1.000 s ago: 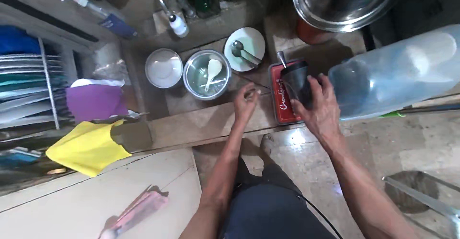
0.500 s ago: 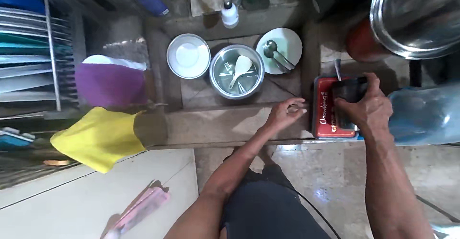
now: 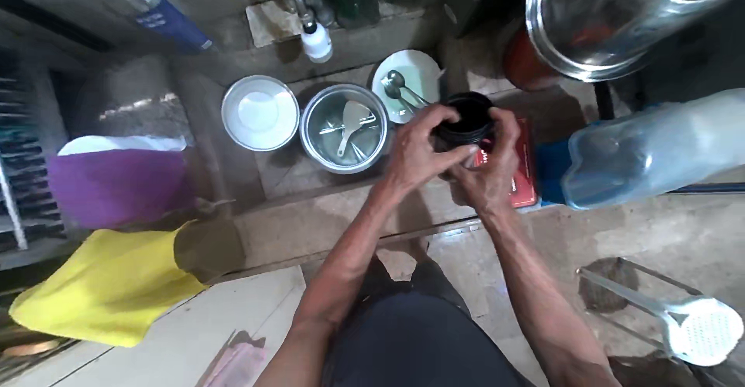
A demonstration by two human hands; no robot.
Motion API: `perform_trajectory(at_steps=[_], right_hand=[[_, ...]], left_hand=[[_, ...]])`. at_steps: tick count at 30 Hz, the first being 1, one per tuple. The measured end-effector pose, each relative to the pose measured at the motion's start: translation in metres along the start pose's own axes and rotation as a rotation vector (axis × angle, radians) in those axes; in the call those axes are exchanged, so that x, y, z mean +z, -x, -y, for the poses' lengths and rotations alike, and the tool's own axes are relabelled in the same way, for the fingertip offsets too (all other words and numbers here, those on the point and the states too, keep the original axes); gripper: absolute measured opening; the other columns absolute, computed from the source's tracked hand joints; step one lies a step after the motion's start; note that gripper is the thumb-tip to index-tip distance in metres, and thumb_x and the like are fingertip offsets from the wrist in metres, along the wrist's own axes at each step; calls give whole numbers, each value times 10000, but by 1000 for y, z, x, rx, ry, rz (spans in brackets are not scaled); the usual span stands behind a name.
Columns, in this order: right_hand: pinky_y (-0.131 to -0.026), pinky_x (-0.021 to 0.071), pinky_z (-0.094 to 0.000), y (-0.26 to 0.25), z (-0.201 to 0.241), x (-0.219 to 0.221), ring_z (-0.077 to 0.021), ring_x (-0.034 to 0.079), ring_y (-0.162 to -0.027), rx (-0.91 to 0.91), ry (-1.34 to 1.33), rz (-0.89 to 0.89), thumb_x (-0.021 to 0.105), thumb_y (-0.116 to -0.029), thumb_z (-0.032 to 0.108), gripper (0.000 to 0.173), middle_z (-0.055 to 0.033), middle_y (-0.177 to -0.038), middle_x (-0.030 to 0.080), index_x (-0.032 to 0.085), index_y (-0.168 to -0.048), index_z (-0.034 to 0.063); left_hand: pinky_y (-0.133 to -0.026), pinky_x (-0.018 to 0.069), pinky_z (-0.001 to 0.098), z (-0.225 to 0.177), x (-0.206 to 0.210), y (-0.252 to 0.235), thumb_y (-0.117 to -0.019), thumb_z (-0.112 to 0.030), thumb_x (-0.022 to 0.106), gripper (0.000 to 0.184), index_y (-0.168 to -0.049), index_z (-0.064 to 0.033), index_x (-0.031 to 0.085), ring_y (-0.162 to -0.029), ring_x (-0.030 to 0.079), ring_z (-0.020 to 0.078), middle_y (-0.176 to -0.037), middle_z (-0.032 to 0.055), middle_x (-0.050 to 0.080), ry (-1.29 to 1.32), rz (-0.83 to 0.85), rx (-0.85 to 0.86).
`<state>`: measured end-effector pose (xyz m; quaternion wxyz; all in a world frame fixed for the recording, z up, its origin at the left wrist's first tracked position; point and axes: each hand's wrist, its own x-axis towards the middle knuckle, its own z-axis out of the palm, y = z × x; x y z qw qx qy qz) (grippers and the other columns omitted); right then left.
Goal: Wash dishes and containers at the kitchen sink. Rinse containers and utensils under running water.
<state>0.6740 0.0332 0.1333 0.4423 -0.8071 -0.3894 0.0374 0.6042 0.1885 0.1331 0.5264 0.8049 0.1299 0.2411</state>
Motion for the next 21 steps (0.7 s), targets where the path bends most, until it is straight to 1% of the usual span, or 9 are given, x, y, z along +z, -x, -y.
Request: perform_trajectory(at_steps=[1, 3, 5, 7, 9, 12, 14, 18, 21], right_hand=[[-976, 578, -446, 0, -2, 6, -299, 636, -1203, -16, -15, 19, 859, -825, 160, 863, -236, -1403, 538, 355, -1510, 13], [-1052, 535, -446, 4, -9, 11, -297, 583, -1303, -27, 10, 76, 849, -834, 157, 836, -220, -1502, 482, 378, -1508, 3], [-1129, 472, -458, 16, -24, 7, -284, 500, -1407, -14, 118, 94, 814, -879, 245, 751, -174, -1570, 442, 437, -1485, 12], [-1132, 466, -482, 41, -43, -7, -289, 487, -1414, 79, 178, 47, 783, -900, 292, 687, -160, -1561, 457, 488, -1464, 35], [-1078, 512, -446, 74, -56, -25, -259, 554, -1326, 275, 97, -59, 773, -897, 288, 651, -159, -1454, 551, 520, -1439, 30], [-841, 601, -387, 122, -59, -50, -225, 666, -1029, 679, -169, -211, 735, -910, 171, 561, -179, -1189, 627, 484, -1350, -70], [-713, 631, -399, 142, -59, -56, -227, 702, -865, 928, -378, -329, 681, -954, 123, 450, -148, -1068, 641, 465, -1317, -33], [-680, 654, -458, 147, -65, -55, -331, 754, -817, 1230, -639, -392, 463, -1097, 174, 284, -194, -1061, 705, 421, -1328, 14], [-637, 648, -432, 139, -73, -49, -338, 759, -795, 1296, -713, -363, 391, -1123, 206, 274, -211, -1025, 724, 423, -1317, 16]], left_hand=[[-859, 604, 375, 7, -5, 3, -769, -324, 894, 416, -1009, -44, 701, -1012, 695, 190, -1091, 120, 708, -53, -21, -1], [-832, 599, 386, 28, -8, 12, -733, -307, 910, 375, -877, -56, 671, -999, 691, 222, -1059, 140, 701, -140, -56, -29], [-863, 595, 402, 58, 0, 18, -709, -290, 921, 377, -832, -56, 652, -1049, 688, 243, -1142, 166, 690, -193, -83, -81], [-877, 588, 419, 90, 15, 19, -697, -278, 928, 389, -818, -51, 637, -1057, 678, 257, -1162, 167, 675, -228, -74, -142], [-915, 579, 446, 119, 32, 16, -706, -291, 924, 393, -840, -43, 650, -1097, 668, 277, -1203, 167, 666, -259, -10, -210], [-996, 552, 473, 151, 57, 10, -722, -336, 923, 423, -893, -33, 683, -1222, 632, 301, -1372, 178, 612, -294, 116, -331], [-999, 547, 471, 164, 71, 5, -722, -295, 928, 409, -908, -17, 693, -1220, 629, 312, -1382, 193, 603, -283, 153, -364], [-1019, 533, 482, 170, 92, -1, -782, -222, 876, 331, -1002, -35, 715, -1266, 606, 304, -1469, 151, 557, -322, 223, -450], [-1057, 511, 477, 162, 103, -10, -795, -190, 854, 307, -1021, -37, 713, -1329, 565, 302, -1500, 149, 531, -338, 231, -476]])
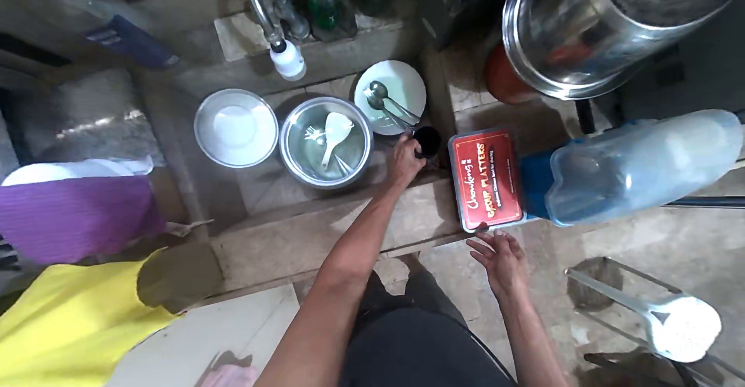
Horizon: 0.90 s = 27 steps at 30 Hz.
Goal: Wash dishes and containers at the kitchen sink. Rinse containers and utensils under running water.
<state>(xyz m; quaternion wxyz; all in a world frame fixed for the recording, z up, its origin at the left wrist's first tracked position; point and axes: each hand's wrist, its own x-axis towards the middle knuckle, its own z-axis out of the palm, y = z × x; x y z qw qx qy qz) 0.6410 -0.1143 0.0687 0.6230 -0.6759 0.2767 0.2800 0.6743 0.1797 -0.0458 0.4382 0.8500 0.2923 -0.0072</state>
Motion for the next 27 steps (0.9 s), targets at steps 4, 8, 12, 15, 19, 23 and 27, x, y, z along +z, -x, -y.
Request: perform_trajectory(at_steps=[4, 8, 12, 15, 19, 23, 27], right_hand=[[-584, 641, -411, -13, 2, 15, -307, 753, -740, 20, -2, 6, 440, -1110, 178, 236, -181, -939, 717, 476, -1253, -6], [-581, 641, -405, -24, 9, 32, -300, 747, -699, -8, -2, 24, 470, -1101, 171, 232, -189, -907, 715, 477, -1233, -20], [-581, 638, -396, -39, 19, 44, -288, 739, -689, -47, 10, 48, 457, -1107, 187, 224, -176, -912, 700, 459, -1228, -1], [-590, 644, -425, -46, 27, 49, -305, 733, -683, -68, 7, 68, 437, -1110, 176, 240, -175, -892, 681, 440, -1267, -6], [-596, 646, -433, -52, 31, 51, -309, 733, -677, -91, 10, 67, 447, -1108, 174, 240, -178, -868, 685, 458, -1249, -19], [-597, 647, -425, -53, 32, 51, -300, 735, -670, -110, 10, 82, 431, -1110, 162, 203, -167, -856, 689, 456, -1210, -14], [-607, 648, -414, -51, 33, 52, -287, 732, -667, -106, 12, 80, 427, -1114, 177, 196, -156, -838, 683, 456, -1190, -1]], left_hand=[[-1038, 522, 494, -7, 8, -5, -789, -215, 864, 328, -1027, -45, 714, -1317, 571, 313, -1494, 160, 530, 25, -26, -30], [-1067, 505, 478, -5, 11, -2, -816, -203, 841, 322, -1073, -58, 714, -1341, 550, 318, -1494, 178, 524, 78, -33, -5], [-1094, 483, 471, 3, 13, 5, -824, -127, 814, 239, -1044, -81, 733, -1357, 533, 314, -1501, 174, 520, 146, -41, 33], [-1117, 464, 465, 4, 13, 12, -840, -111, 804, 242, -1077, -100, 754, -1385, 514, 307, -1537, 177, 489, 203, -39, 4], [-1129, 458, 462, 7, 12, 16, -861, -95, 779, 251, -1108, -140, 783, -1391, 517, 289, -1509, 171, 530, 295, -70, 26], [-1090, 483, 433, 8, 0, 28, -897, -100, 748, 170, -1055, -130, 804, -1326, 577, 276, -1484, 158, 563, 335, -97, 9], [-1052, 528, 385, 6, -16, 55, -928, -101, 719, 167, -1082, -77, 780, -1248, 640, 230, -1380, 155, 643, 374, -164, 49]])
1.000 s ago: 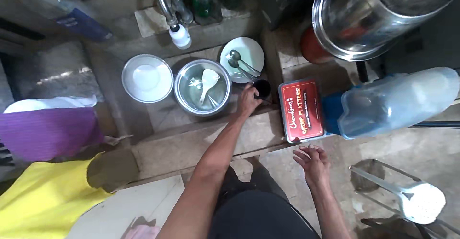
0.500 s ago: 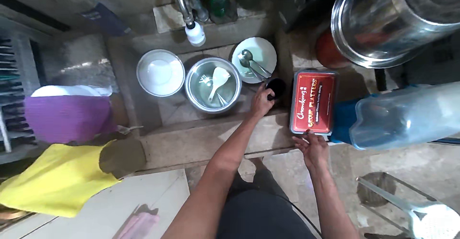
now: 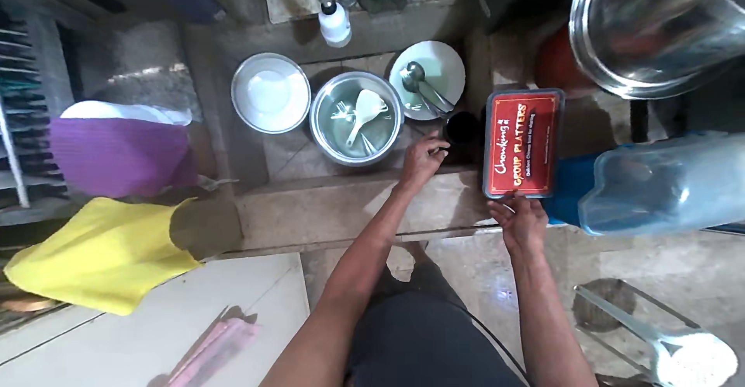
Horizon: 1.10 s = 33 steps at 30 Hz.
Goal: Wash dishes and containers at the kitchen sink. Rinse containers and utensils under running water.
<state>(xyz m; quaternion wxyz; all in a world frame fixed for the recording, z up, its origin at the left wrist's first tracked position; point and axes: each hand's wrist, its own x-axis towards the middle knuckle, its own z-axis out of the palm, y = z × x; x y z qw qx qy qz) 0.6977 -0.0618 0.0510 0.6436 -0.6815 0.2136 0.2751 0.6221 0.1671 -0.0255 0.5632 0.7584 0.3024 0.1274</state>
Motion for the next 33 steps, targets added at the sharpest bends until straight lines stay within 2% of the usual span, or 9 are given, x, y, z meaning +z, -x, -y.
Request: perform_trajectory(at_steps=[4, 7, 11, 14, 16, 18, 21, 27, 33], right_hand=[[-604, 643, -409, 2, -2, -6, -292, 741, -685, 5, 79, 18, 472, -1104, 219, 279, -181, -879, 711, 444, -1264, -7], [-566, 607, -360, 14, -6, -18, -193, 670, -585, -291, 565, -22, 705, -974, 248, 469, -111, -781, 673, 499, -1266, -55], [-962, 472, -614, 29, 1, -18, -431, 612, -1103, -867, 1214, -56, 850, -795, 421, 627, -260, -1181, 636, 644, -1168, -40], [-1193, 210, -703, 10, 10, 0, -496, 239, -1513, -904, 1493, 86, 902, -715, 422, 929, -250, -1634, 303, 501, -1482, 82], [-1116, 325, -722, -1, 15, 13, -512, 304, -1478, -839, 1633, 144, 915, -723, 377, 966, -239, -1637, 306, 454, -1526, 103], [-887, 509, -721, -2, 24, 19, -530, 485, -1343, -812, 1698, 171, 894, -766, 300, 846, -240, -1565, 425, 505, -1487, 91], [-719, 534, -711, 2, 34, 24, -554, 613, -1131, -811, 1789, 222, 859, -775, 239, 759, -293, -1474, 497, 549, -1438, 39], [-640, 522, -702, 4, 52, 30, -536, 658, -913, -782, 1925, 332, 889, -748, 287, 678, -321, -1213, 613, 620, -1306, 11], [-717, 523, -708, -1, 67, 39, -525, 658, -969, -736, 2001, 420, 886, -767, 364, 576, -297, -1145, 655, 684, -1195, 35]], left_hand=[[-978, 593, 347, -17, -3, 30, -947, -73, 695, 219, -1149, 2, 734, -1116, 705, 184, -1277, 148, 692, 115, -15, 56], [-959, 599, 362, -31, 5, 48, -967, -107, 681, 260, -1210, -21, 715, -1053, 722, 174, -1210, 125, 721, 126, 61, 16], [-981, 579, 393, -43, 21, 63, -1002, -102, 620, 315, -1303, -27, 675, -1087, 714, 205, -1266, 136, 704, 95, 185, -62], [-1044, 538, 418, -45, 36, 69, -1023, -87, 570, 348, -1359, -51, 651, -1173, 684, 226, -1320, 135, 684, 83, 222, -84], [-1057, 520, 436, -46, 42, 70, -1020, -79, 556, 362, -1370, -66, 650, -1187, 675, 235, -1316, 130, 688, 74, 221, -86], [-1070, 514, 434, -46, 49, 72, -999, -51, 560, 364, -1348, -47, 664, -1197, 675, 231, -1306, 130, 697, 95, 202, -58], [-982, 565, 437, -48, 59, 73, -993, -35, 548, 366, -1340, -40, 664, -1088, 713, 236, -1253, 137, 714, 147, 214, -91], [-961, 575, 464, -54, 63, 71, -1019, -128, 605, 335, -1341, -58, 661, -1052, 719, 256, -1217, 148, 719, 193, 236, -154], [-954, 585, 462, -48, 67, 71, -1003, -135, 644, 401, -1399, -83, 616, -1074, 714, 251, -1272, 142, 695, 256, 238, -171]])
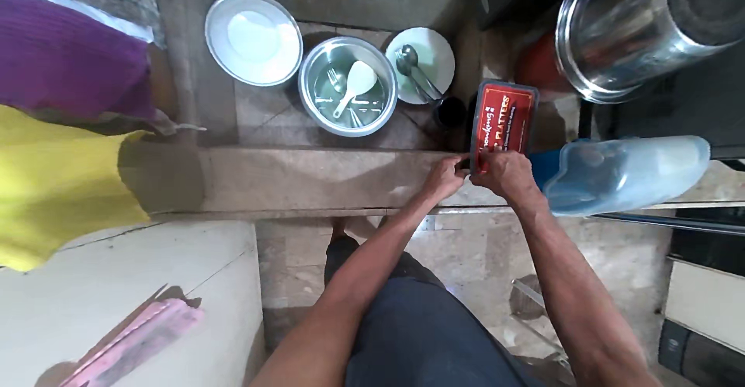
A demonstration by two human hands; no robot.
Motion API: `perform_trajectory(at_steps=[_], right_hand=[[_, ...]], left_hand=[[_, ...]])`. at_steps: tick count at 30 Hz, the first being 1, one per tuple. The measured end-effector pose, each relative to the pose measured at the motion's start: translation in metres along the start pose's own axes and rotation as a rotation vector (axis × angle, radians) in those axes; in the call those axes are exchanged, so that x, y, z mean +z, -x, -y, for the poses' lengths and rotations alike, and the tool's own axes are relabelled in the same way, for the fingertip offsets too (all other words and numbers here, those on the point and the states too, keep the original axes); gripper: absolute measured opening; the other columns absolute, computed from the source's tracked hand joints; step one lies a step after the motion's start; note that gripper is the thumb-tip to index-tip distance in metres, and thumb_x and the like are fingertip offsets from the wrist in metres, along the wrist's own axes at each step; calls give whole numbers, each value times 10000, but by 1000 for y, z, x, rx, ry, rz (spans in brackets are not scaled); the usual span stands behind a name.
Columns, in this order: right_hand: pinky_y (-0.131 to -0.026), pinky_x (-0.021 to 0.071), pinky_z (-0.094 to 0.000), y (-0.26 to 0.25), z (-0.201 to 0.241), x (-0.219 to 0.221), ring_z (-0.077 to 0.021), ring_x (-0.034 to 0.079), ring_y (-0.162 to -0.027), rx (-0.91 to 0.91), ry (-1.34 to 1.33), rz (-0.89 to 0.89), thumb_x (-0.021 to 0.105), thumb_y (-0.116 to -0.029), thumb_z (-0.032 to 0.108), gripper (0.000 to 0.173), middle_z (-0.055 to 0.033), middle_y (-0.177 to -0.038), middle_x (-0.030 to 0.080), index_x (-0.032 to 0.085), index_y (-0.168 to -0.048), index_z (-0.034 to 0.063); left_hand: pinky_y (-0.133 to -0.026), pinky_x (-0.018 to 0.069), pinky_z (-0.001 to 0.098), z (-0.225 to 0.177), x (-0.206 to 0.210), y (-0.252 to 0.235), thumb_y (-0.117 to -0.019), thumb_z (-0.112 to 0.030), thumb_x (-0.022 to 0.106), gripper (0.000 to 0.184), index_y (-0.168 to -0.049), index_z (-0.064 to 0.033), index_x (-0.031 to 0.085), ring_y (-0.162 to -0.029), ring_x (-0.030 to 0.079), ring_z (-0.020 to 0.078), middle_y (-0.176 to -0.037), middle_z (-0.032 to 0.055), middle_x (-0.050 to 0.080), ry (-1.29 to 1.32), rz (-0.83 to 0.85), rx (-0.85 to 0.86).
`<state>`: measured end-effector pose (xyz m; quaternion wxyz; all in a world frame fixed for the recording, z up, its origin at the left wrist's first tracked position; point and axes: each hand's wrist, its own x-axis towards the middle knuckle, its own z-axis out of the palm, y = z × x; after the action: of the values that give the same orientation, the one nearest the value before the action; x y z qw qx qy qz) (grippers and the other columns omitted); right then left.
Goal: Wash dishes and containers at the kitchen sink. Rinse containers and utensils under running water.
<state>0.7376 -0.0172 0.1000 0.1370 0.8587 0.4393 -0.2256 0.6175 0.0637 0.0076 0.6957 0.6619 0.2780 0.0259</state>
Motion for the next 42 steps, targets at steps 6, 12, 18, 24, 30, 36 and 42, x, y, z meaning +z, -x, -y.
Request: perform_trajectory(at_steps=[6, 12, 18, 24, 30, 36, 42], right_hand=[[-727, 518, -704, -7, -18, -6, -496, 677, -932, -101, -10, -13, 859, -781, 419, 540, -259, -1012, 704, 734, -1173, 70], [-658, 507, -707, 13, -28, -12, -482, 690, -813, -124, -152, -127, 728, -848, 307, 480, -242, -910, 717, 699, -1289, 118], [-616, 492, -699, 53, -4, -34, -525, 679, -792, 91, -106, -284, 617, -931, 126, 430, -283, -900, 700, 628, -1357, 65], [-578, 484, -673, 84, -14, -46, -519, 664, -735, 230, -178, -470, 494, -984, 120, 427, -293, -861, 671, 565, -1400, 54], [-621, 519, -635, 101, -24, -21, -451, 667, -696, 301, -385, -645, 482, -1013, 118, 419, -261, -852, 681, 551, -1410, 4], [-803, 619, -485, 99, -26, 36, -277, 725, -847, 434, -1037, -628, 497, -1019, 62, 476, -211, -1086, 684, 442, -1492, 42], [-771, 639, -463, 80, -13, 94, -274, 719, -855, 521, -1866, -541, 415, -1042, -23, 447, -204, -1196, 620, 404, -1486, 24]], left_hand=[[-1017, 550, 452, 2, 0, 0, -970, -177, 700, 454, -1405, -75, 615, -1140, 691, 239, -1273, 143, 699, 16, -24, 16], [-899, 575, 509, -7, 4, -10, -978, -407, 669, 369, -1143, -81, 721, -990, 720, 270, -1029, 121, 746, -243, -158, -15], [-903, 561, 486, -16, 2, -15, -993, -251, 588, 273, -1034, -11, 712, -1038, 686, 306, -1094, 161, 696, -424, -165, 66], [-847, 560, 502, -3, -12, -8, -970, -203, 609, 237, -945, 17, 693, -925, 692, 310, -960, 169, 701, -401, -188, 118], [-840, 567, 492, -5, -35, 13, -991, -211, 598, 240, -962, 7, 693, -910, 700, 288, -970, 163, 709, -413, -172, 112], [-777, 591, 473, -13, -79, 66, -990, -208, 623, 211, -1008, -17, 710, -820, 700, 253, -928, 141, 713, -450, -219, 92], [-796, 598, 442, -17, -104, 106, -988, -204, 661, 192, -1010, -22, 717, -873, 704, 213, -1090, 132, 719, -480, -306, 6]])
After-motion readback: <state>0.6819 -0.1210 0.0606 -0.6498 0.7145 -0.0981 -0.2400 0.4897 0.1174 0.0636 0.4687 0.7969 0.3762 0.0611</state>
